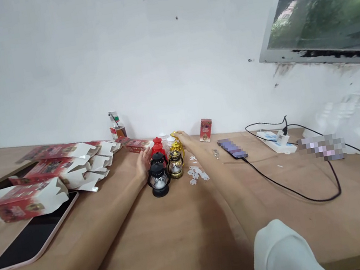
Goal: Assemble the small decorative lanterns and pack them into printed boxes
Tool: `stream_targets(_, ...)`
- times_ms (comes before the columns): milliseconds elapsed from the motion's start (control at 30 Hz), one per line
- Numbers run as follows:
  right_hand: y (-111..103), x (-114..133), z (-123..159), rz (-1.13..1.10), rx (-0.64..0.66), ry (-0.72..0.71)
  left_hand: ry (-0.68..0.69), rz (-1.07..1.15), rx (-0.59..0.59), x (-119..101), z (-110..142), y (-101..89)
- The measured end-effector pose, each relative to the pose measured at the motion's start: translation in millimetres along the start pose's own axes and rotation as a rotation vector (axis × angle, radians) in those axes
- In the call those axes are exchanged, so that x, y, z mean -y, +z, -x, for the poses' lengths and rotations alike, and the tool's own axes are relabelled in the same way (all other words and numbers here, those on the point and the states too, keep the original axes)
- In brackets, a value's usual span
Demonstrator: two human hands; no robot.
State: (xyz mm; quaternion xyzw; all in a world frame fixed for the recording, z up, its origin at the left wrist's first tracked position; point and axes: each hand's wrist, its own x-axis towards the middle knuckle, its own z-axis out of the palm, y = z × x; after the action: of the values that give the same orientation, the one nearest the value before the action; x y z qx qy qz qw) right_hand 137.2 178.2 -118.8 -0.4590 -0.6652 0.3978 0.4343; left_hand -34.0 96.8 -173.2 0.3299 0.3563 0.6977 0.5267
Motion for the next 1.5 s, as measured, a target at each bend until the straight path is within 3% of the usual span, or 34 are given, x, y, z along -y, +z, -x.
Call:
stream_targets(233, -0.1, -11.2, -12.8, 0.084, 0.009, 0.018, 0.006, 0.029, -0.002, 0.2, 1.6, 3.4)
stream_targets(367, -8.0, -20.2, -19.0, 0.225, -0.083, -0.011, -0.001, 0.030, -0.059, 2.1, 0.2, 2.2)
stream_targets(567, -57.5, -29.5, -33.1, 0.619, -0.319, -0.029, -0.049, 0.037, -0.129, 2.0, -1.2, 3.3)
stream_targets(767, -104.4, -25.8, -36.1, 0.968, -0.319, -0.034, -0.059, 0.056, -0.133, -1.7, 2.1, 5.3)
stream_targets(1000, -114.6, -19.4, -26.2, 1.123, -0.308, -0.095, -0.021, 0.032, -0.146, -4.3, 6.5, 5.3)
stream_targets(1200, -122.0, -6.7, -6.6, 1.044, -0.376, -0.065, 0.054, 0.033, -0.167, -8.0, 8.2, 0.1)
stream_targets(1300, -129.3, 7.0, 13.6, 0.888, -0.572, -0.089, 0.143, 0.038, -0.230, -25.1, 1.4, 0.8)
stream_targets(1367, -131.6, 18.8, 30.6, 0.690, -0.708, -0.183, 0.241, 0.041, -0.306, -49.0, -5.1, 5.8)
stream_targets(1433, -130.3, 32.7, 47.7, 0.508, -0.740, -0.292, 0.364, 0.038, -0.401, -83.0, -8.8, 15.3)
stream_targets(1500, -125.3, 48.7, 62.2, 0.403, -0.692, -0.384, 0.484, 0.028, -0.472, -121.9, -4.0, 29.7)
